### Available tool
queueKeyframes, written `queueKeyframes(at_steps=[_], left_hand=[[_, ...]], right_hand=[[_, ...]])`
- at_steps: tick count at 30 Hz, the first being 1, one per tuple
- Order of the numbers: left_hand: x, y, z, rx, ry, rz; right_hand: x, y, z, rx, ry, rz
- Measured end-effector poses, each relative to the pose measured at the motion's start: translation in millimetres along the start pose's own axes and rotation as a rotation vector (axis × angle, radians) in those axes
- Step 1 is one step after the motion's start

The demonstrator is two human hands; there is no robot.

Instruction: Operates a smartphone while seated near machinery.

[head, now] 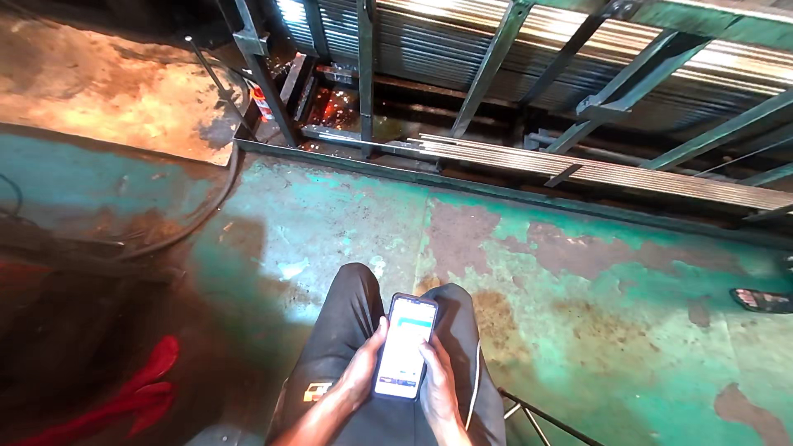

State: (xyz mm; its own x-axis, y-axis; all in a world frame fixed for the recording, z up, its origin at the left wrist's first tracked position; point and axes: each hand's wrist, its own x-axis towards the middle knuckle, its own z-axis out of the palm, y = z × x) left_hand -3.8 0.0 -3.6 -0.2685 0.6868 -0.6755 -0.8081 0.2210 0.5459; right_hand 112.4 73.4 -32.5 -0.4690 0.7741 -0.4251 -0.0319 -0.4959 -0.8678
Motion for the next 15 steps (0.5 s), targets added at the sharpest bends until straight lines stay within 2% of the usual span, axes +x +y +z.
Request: queueKeyframes(at_steps=[15], left_hand=[[-0.7, 1.4, 1.5, 0.004, 0.014, 0.002]], right_hand=[[0.7, 0.4, -0.4, 0.003, -0.003, 0.016]])
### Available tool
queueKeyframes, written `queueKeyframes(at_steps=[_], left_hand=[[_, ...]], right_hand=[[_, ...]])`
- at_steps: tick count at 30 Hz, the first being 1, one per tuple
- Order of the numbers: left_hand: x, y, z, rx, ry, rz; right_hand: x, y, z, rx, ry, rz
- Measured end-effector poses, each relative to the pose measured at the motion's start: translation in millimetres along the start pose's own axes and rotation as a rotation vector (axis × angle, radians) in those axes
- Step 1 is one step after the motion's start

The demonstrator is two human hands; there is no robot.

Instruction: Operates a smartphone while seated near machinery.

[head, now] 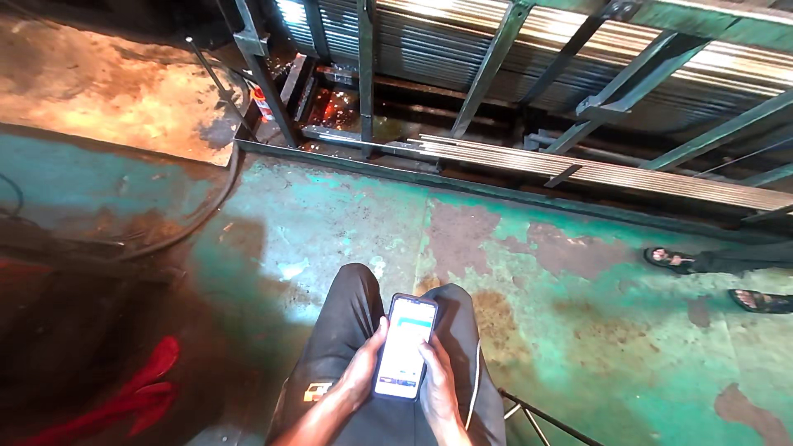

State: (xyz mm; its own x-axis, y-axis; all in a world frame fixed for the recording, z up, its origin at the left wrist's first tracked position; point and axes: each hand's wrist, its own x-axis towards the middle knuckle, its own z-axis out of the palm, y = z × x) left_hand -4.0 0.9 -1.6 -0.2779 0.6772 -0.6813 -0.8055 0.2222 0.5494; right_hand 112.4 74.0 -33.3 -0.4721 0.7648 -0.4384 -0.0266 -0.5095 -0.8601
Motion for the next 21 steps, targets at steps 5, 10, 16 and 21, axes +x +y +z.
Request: queueKeyframes(at_steps=[5, 10, 16, 21], left_hand=[[1.2, -1.2, -1.4, -0.005, -0.007, 0.005], [1.4, -1.3, -1.1, -0.002, 0.000, 0.002], [0.0, -0.5, -0.6, 0.022, 0.011, 0.004], [0.6, -0.7, -0.9, 0.021, 0.009, 0.005]], right_hand=[[0.7, 1.3, -1.1, 0.003, -0.005, -0.004], [1.2, 1.0, -0.6, 0.002, 0.000, 0.002], [0.6, 2.1, -1.5, -0.017, 0.001, -0.004], [0.5, 1.6, -0.9, -0.004, 0.009, 0.005]])
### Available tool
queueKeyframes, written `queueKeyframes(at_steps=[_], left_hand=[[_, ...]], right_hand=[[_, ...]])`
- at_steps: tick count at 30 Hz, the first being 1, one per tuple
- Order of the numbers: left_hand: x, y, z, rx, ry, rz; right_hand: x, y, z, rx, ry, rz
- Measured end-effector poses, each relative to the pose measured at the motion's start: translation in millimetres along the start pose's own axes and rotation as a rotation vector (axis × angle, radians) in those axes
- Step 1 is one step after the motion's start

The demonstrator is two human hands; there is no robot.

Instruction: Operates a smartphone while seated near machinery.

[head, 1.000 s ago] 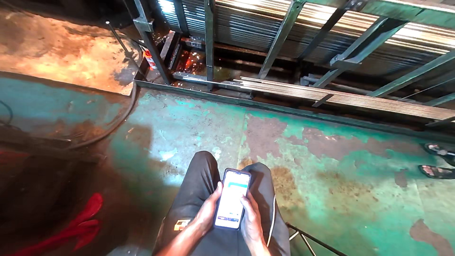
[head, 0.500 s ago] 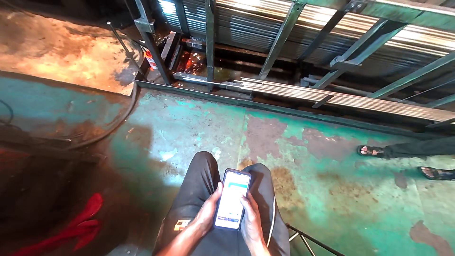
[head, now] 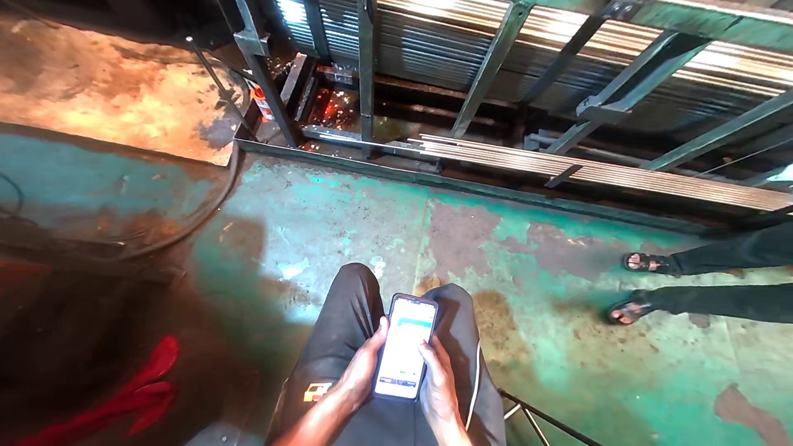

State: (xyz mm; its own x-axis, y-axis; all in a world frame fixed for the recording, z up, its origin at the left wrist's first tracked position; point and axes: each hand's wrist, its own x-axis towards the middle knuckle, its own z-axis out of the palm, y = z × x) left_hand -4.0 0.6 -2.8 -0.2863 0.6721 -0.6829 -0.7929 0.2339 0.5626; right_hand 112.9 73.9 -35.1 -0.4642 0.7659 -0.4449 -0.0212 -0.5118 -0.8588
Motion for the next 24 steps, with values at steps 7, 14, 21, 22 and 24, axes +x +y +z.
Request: queueKeyframes(at_steps=[7, 14, 21, 22, 24], left_hand=[[0.3, -0.4, 0.0, -0.008, -0.003, -0.002], [-0.1, -0.7, -0.3, -0.016, -0.002, -0.007], [0.5, -1.1, -0.5, -0.013, -0.009, -0.001], [0.6, -1.4, -0.7, -0.012, -0.008, -0.001], [0.6, -1.7, -0.7, -0.015, -0.008, -0.001]], right_hand=[[-0.8, -0.7, -0.2, -0.004, -0.004, -0.007], [-0.5, -2.2, 0.6, -0.008, -0.012, 0.005], [-1.0, -2.0, 1.1, -0.008, -0.008, -0.010], [-1.3, -2.2, 1.2, -0.007, -0.010, -0.010], [-1.2, -2.0, 1.4, -0.002, -0.008, -0.007]])
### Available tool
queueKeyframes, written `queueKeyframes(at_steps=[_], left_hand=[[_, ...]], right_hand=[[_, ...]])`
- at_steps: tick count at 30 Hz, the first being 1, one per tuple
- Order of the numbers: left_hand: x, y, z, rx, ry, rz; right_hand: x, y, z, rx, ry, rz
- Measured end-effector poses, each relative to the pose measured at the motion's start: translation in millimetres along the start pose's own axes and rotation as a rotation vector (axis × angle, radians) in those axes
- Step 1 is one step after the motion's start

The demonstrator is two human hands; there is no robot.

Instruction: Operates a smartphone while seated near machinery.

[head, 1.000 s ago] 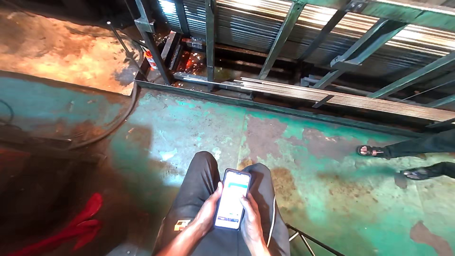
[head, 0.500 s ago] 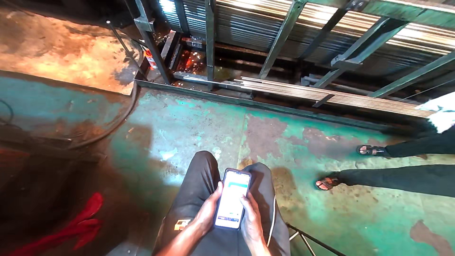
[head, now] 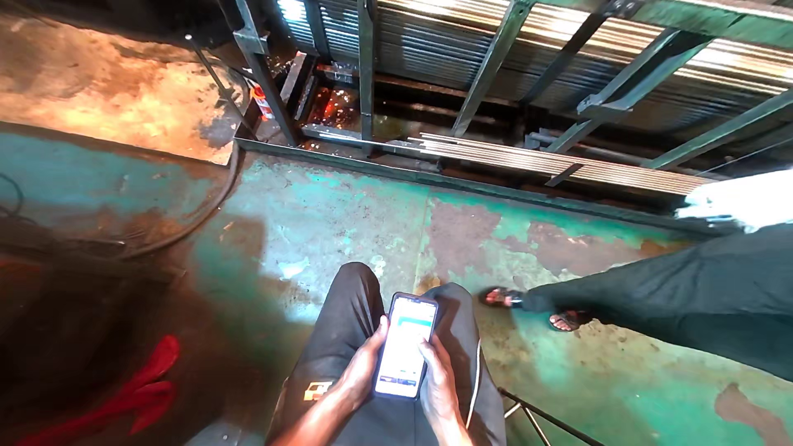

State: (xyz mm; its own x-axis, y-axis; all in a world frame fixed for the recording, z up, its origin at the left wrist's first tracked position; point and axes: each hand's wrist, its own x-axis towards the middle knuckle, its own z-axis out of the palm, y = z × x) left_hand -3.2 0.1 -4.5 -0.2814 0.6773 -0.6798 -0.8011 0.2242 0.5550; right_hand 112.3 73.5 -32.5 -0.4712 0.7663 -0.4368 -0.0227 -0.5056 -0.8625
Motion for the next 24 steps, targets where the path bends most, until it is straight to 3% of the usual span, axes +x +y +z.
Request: queueKeyframes(at_steps=[24], left_hand=[[1.1, 0.3, 2.4, -0.106, 0.018, -0.016]], right_hand=[[-0.2, -1.2, -0.2, -0.030, -0.004, 0.009]])
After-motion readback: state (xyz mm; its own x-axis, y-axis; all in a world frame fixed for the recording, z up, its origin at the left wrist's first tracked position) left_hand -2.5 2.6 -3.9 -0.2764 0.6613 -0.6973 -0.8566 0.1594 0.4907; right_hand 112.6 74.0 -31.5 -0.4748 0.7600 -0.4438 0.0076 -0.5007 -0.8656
